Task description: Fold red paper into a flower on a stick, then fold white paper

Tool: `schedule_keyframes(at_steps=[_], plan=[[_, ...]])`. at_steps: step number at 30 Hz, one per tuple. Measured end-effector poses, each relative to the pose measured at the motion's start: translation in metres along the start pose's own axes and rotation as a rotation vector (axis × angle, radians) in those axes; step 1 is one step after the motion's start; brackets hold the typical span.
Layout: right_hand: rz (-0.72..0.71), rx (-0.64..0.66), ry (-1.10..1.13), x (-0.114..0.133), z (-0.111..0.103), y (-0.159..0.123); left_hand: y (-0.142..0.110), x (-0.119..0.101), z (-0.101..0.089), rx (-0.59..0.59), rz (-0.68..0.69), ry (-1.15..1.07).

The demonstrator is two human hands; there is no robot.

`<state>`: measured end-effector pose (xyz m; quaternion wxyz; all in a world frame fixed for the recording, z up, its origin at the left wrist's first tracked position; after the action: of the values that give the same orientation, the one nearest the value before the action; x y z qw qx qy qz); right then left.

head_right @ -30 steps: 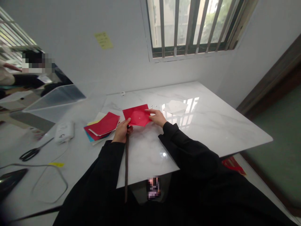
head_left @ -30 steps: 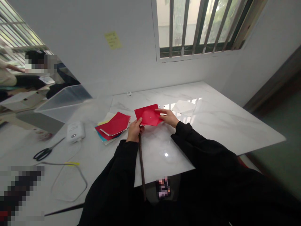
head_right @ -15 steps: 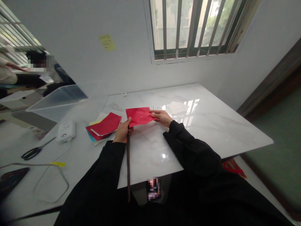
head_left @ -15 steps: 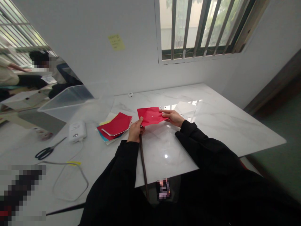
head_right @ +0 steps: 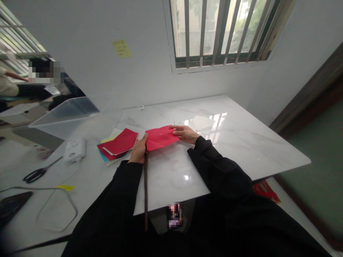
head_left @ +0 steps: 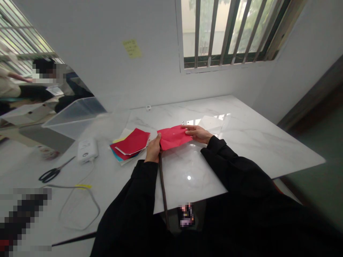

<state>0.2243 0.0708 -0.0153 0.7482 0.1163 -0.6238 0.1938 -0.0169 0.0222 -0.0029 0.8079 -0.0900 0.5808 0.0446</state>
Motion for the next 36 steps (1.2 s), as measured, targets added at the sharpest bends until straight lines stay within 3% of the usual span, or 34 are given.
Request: schedule_keyframes(at_steps=[5, 11, 19, 22, 25, 29, 31, 33, 34, 36], plan=[[-0.012, 0.026, 0.068, 0.001, -0.001, 0.001, -0.004, -0.002, 0.003, 0.015, 0.011, 0.008], [0.087, -0.131, 0.135, 0.001, 0.006, 0.0, -0.01, -0.006, 0.006, 0.031, -0.018, 0.038], [0.242, 0.035, 0.176, -0.005, 0.016, -0.001, -0.009, -0.006, 0.009, 0.025, -0.039, 0.006], [0.276, 0.023, 0.182, -0.008, 0.02, 0.002, -0.005, -0.004, 0.007, 0.014, -0.051, -0.056], [0.22, -0.152, 0.221, -0.005, 0.013, 0.008, -0.002, -0.003, 0.006, 0.071, -0.101, -0.127], [-0.044, -0.642, 0.145, 0.015, -0.025, 0.006, -0.002, -0.005, 0.006, 0.111, -0.142, -0.152], [-0.303, -0.947, -0.112, 0.032, -0.053, -0.007, -0.003, -0.005, 0.007, 0.105, -0.143, -0.139], [-0.583, -1.162, -0.486, 0.048, -0.075, -0.025, -0.004, -0.005, 0.007, 0.102, -0.143, -0.126], [-0.675, -1.212, -0.667, 0.054, -0.084, -0.033, -0.004, -0.005, 0.007, 0.102, -0.142, -0.12], [-0.729, -1.153, -1.046, 0.056, -0.096, -0.043, -0.004, -0.004, 0.008, 0.105, -0.136, -0.109]])
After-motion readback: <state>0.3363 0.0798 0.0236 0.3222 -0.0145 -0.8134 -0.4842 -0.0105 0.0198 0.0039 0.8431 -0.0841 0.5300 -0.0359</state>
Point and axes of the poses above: each hand's wrist, its own y-axis towards the middle knuckle, its own z-axis out of the palm, x = y × z, the point moved 2 cm from there along y, towards the middle knuckle, and after that the axes turned 10 degrees about -y, right-handed, at the moved point
